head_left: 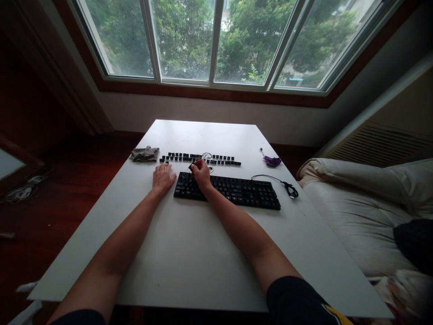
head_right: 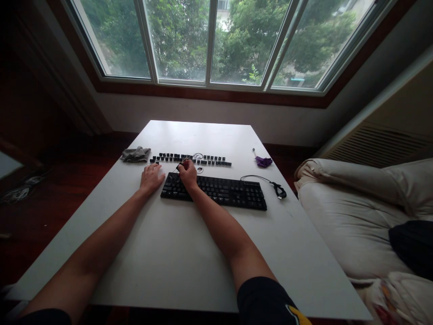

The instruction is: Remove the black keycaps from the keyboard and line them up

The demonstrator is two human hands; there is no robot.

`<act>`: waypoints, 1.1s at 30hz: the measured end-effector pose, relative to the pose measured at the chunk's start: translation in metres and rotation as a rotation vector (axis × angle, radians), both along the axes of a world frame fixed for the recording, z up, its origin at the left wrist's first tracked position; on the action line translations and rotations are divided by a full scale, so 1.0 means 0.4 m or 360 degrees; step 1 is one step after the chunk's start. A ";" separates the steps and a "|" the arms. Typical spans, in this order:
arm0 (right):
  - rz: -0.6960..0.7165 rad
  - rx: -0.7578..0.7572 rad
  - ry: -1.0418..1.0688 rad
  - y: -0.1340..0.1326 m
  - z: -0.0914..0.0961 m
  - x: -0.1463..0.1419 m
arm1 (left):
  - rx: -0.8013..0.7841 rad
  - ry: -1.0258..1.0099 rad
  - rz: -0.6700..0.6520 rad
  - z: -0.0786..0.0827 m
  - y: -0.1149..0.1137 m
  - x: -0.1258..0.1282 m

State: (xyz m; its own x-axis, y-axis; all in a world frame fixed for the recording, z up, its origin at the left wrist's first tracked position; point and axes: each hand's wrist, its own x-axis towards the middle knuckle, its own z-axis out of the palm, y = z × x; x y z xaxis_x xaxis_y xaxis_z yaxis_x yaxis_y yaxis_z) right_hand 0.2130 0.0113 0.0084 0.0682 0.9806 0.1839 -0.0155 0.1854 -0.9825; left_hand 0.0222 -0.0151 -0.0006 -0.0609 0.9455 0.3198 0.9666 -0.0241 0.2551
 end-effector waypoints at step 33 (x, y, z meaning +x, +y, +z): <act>-0.0004 0.0022 -0.0041 -0.005 0.002 0.000 | -0.0296 0.0054 -0.0019 -0.037 0.033 -0.024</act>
